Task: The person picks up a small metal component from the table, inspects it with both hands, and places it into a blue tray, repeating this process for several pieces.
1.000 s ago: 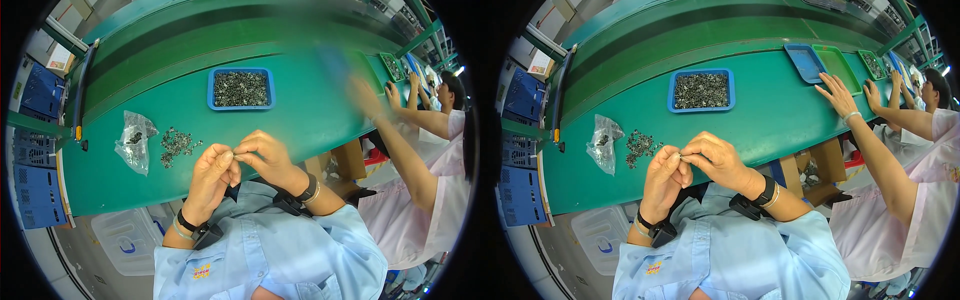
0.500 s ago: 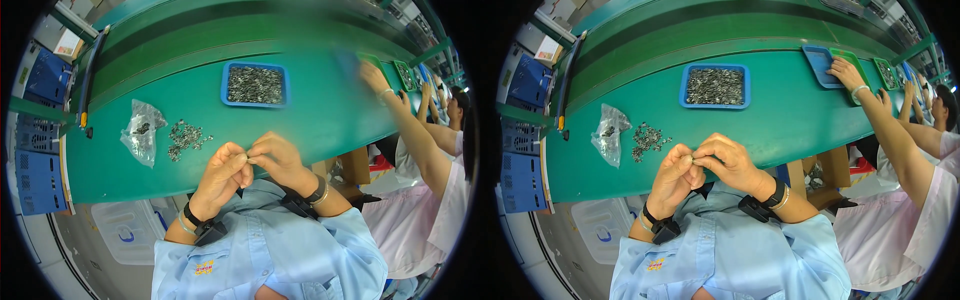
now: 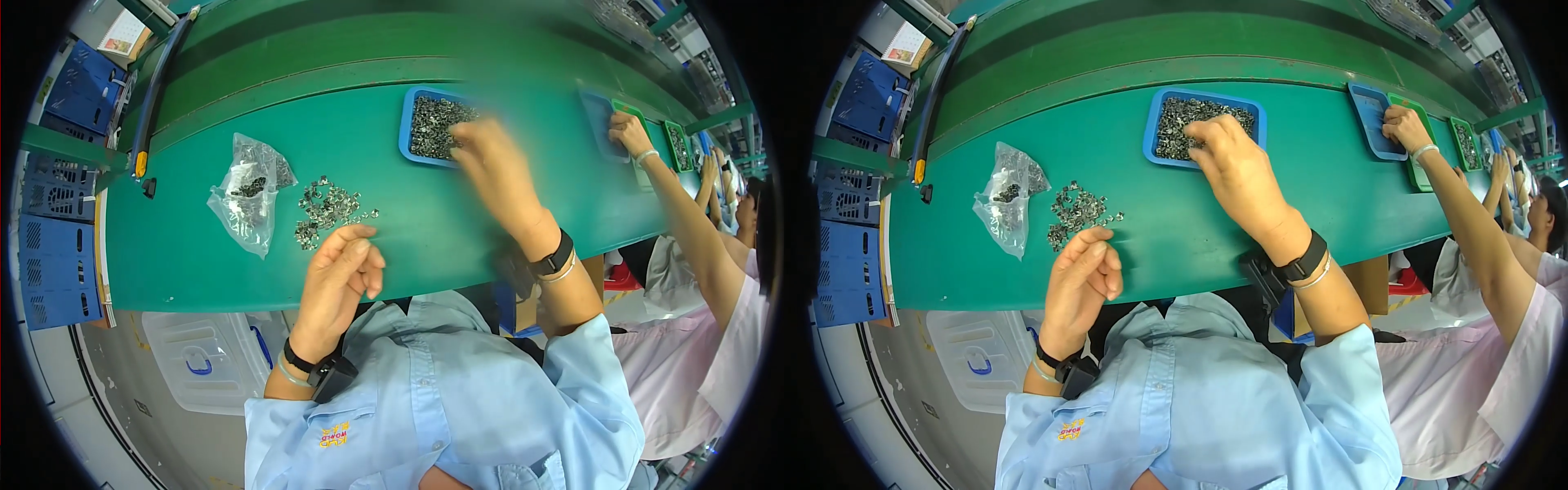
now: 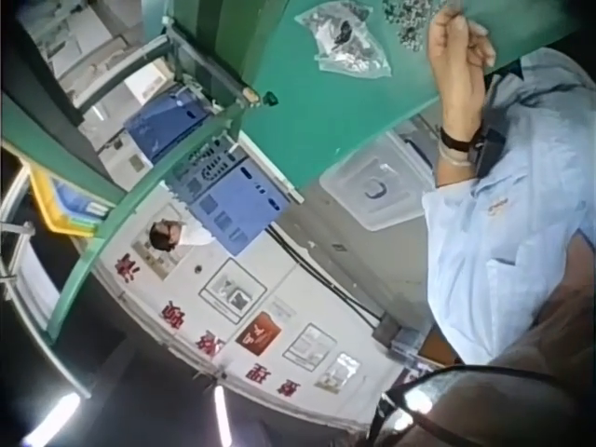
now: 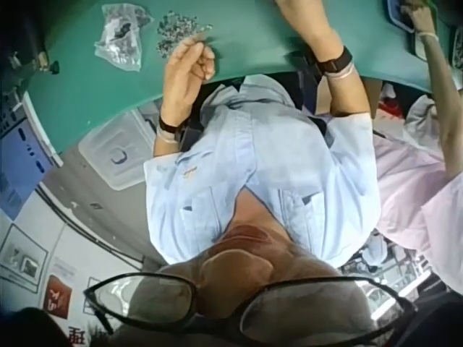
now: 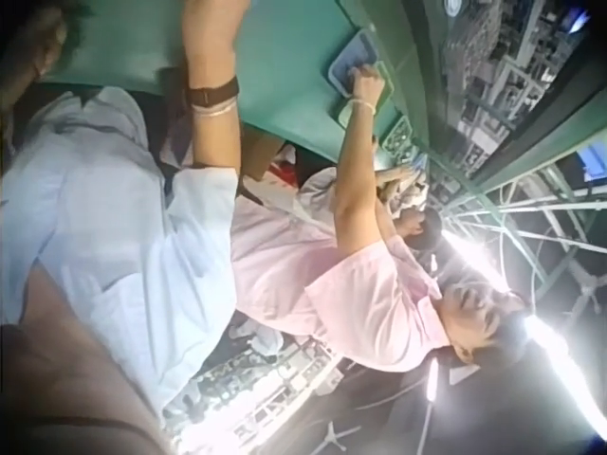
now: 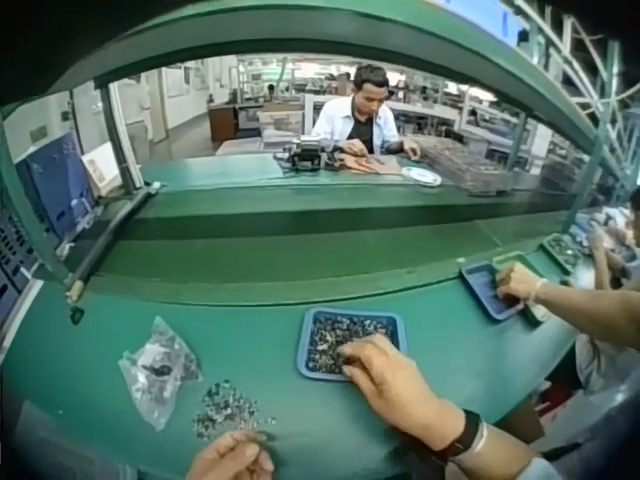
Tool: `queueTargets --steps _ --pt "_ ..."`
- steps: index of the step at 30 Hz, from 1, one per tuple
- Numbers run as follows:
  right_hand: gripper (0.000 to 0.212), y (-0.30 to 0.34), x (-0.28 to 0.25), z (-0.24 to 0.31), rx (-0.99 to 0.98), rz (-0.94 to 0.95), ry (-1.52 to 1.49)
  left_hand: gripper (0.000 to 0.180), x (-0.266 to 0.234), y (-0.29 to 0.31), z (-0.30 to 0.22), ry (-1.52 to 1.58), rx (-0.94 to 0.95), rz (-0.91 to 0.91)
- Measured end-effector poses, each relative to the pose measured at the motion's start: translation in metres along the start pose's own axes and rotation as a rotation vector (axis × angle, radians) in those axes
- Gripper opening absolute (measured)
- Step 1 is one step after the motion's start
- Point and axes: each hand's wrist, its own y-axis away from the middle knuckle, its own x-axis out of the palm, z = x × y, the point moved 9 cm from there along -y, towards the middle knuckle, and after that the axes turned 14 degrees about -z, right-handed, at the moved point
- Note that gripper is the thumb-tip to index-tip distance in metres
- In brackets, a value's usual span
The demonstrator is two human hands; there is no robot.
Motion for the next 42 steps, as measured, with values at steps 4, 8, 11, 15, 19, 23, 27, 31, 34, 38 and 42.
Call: queueTargets --steps 4,8,11,15,19,23,27,31,34,38,42 --pt "0.016 0.010 0.040 0.020 -0.088 0.192 0.028 0.017 -0.019 0.005 -0.011 0.057 0.020 -0.001" --pt "0.017 0.034 0.085 0.035 -0.156 0.453 -0.001 0.016 -0.023 0.005 -0.013 0.061 0.025 -0.016" --pt "0.016 0.040 0.095 0.042 -0.253 0.500 0.040 0.017 -0.023 0.004 -0.012 0.045 0.021 -0.012" --pt "0.015 0.035 0.083 0.039 -0.115 0.438 -0.108 0.018 -0.013 0.001 -0.012 0.008 0.021 -0.024" --pt "0.015 0.032 0.068 0.050 -0.068 0.383 -0.227 0.019 0.000 -0.005 -0.013 -0.064 0.004 -0.016" --pt "0.016 0.032 0.055 0.058 -0.096 0.352 -0.226 0.019 0.011 -0.007 -0.010 -0.106 -0.013 0.028" --pt "0.016 0.037 0.050 0.052 -0.046 0.322 -0.269 0.018 0.016 -0.010 -0.006 -0.088 -0.049 0.044" --pt "0.015 0.043 0.044 0.044 0.012 0.266 -0.288 0.017 0.019 -0.010 -0.001 -0.091 -0.080 0.048" --pt "0.014 0.045 0.041 0.041 0.036 0.230 -0.298 0.018 0.021 -0.009 0.001 -0.105 -0.083 0.044" --pt "0.015 0.048 0.043 0.037 0.067 0.239 -0.260 0.018 0.023 -0.009 0.000 -0.131 -0.070 0.025" --pt "0.015 0.051 0.045 0.035 0.075 0.217 -0.254 0.019 0.021 -0.009 -0.001 -0.141 -0.069 0.017"
